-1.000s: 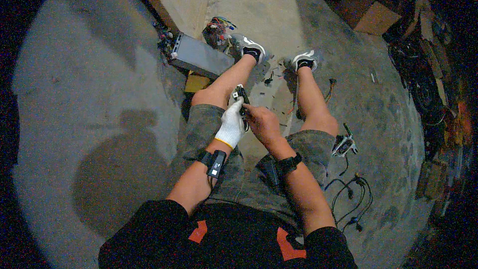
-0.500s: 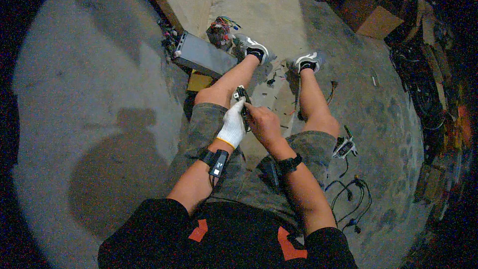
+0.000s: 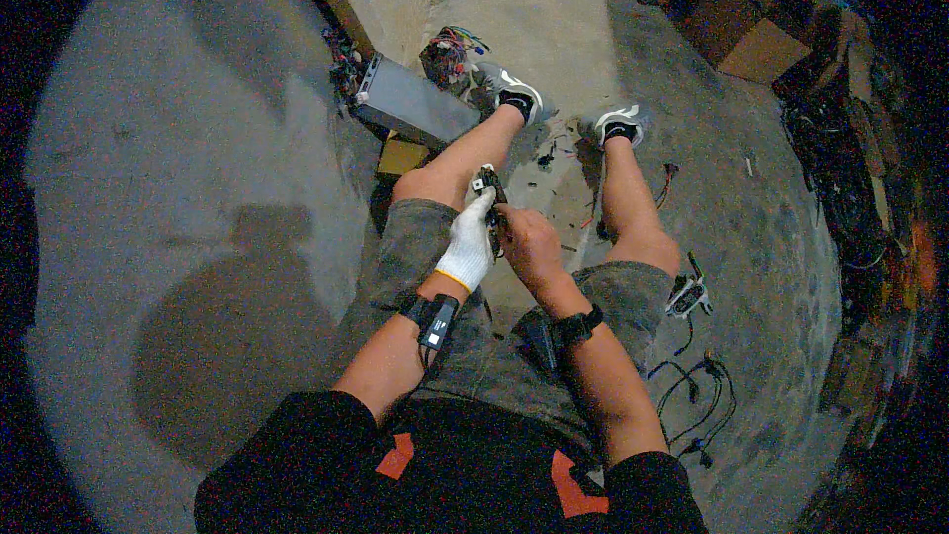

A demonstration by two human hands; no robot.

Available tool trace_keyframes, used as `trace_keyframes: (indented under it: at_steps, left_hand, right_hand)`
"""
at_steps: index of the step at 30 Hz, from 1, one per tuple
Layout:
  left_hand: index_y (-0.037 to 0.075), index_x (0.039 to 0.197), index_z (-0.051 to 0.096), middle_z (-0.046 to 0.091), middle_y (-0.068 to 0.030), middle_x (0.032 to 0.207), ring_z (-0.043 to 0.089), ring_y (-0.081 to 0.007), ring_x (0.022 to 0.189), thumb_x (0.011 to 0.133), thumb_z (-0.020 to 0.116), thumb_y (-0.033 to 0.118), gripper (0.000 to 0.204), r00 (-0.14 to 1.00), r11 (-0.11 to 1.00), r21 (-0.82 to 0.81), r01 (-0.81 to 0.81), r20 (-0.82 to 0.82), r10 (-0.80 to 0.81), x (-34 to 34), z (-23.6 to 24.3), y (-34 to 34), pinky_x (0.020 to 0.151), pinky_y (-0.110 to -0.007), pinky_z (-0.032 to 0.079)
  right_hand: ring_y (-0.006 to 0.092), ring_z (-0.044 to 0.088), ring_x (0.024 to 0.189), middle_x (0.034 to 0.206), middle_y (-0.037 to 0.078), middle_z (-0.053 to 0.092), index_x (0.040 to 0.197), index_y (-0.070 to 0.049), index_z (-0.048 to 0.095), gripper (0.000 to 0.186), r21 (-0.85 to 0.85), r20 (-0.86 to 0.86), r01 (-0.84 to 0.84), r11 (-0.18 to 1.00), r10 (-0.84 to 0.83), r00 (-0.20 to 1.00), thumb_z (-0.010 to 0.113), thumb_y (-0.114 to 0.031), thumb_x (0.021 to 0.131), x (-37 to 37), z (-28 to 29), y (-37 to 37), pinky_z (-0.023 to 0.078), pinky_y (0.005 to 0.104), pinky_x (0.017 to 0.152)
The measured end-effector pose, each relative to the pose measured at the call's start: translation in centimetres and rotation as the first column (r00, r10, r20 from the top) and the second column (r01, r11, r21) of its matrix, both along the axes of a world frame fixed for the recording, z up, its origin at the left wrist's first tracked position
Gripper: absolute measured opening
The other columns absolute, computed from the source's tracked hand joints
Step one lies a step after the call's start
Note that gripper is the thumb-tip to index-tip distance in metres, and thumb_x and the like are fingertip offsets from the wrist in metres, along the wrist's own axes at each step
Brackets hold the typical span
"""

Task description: The recorder is using a screwdriver to adjust and repair a small motor component while sitting on the floor of a workshop.

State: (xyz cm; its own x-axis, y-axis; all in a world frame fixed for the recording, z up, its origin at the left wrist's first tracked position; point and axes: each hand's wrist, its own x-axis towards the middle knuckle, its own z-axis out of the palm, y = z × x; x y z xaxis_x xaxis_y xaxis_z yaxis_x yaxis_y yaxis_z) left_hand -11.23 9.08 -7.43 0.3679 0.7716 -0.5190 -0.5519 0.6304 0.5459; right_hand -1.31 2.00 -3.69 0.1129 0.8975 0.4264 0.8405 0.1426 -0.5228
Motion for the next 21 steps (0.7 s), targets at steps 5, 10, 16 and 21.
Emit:
trace_keyframes:
  at_steps: [5, 10, 16, 21]
  left_hand:
    - [0.013, 0.108, 0.061, 0.06, -0.0005, 0.084, 0.059, -0.0149, 0.074, 0.096, 0.059, 0.023, 0.016, 0.997, 1.0, 0.023, 0.013, 0.079, -0.015, 0.3, 1.0, -0.4, 0.067, -0.031, 0.048]
    - [0.014, 0.107, 0.061, 0.06, -0.0003, 0.083, 0.058, -0.015, 0.073, 0.095, 0.06, 0.024, 0.015, 0.999, 0.999, -0.026, 0.042, -0.026, -0.043, 0.1, 0.8, -0.2, 0.066, -0.031, 0.048]
    - [0.015, 0.108, 0.062, 0.06, -0.0003, 0.082, 0.058, -0.0149, 0.073, 0.095, 0.061, 0.025, 0.017, 0.999, 0.999, -0.031, 0.032, 0.032, -0.031, 0.4, 0.7, -0.2, 0.064, -0.031, 0.047]
    - [0.014, 0.108, 0.062, 0.06, -0.0007, 0.082, 0.058, -0.0157, 0.074, 0.094, 0.061, 0.025, 0.017, 1.0, 1.0, -0.004, 0.009, 0.028, -0.009, 0.3, 1.1, -0.4, 0.066, -0.032, 0.047]
  right_hand:
    - [0.0326, 0.064, 0.077, 0.082, 0.013, 0.066, 0.108, -0.008, 0.065, 0.031, -0.014, -0.031, -0.017, 1.0, 0.017, 0.999, 0.069, -0.006, 0.077, 0.6, -0.1, -0.1, 0.052, 0.0435, 0.067]
    - [0.0326, 0.064, 0.077, 0.084, 0.013, 0.067, 0.107, -0.008, 0.066, 0.029, 0.022, -0.012, -0.014, 1.0, 0.015, 1.0, 0.069, -0.006, 0.078, 0.4, 0.0, 0.0, 0.052, 0.0432, 0.068]
    - [0.0325, 0.064, 0.078, 0.084, 0.013, 0.067, 0.106, -0.008, 0.066, 0.028, 0.016, -0.042, 0.022, 1.0, -0.022, 0.999, 0.07, -0.007, 0.078, 0.2, -0.1, -0.2, 0.052, 0.0426, 0.068]
    - [0.0323, 0.064, 0.078, 0.084, 0.013, 0.067, 0.104, -0.008, 0.066, 0.028, 0.031, -0.091, 0.003, 1.0, 0.0, 0.996, 0.07, -0.006, 0.076, 0.3, -0.5, -0.2, 0.052, 0.0426, 0.068]
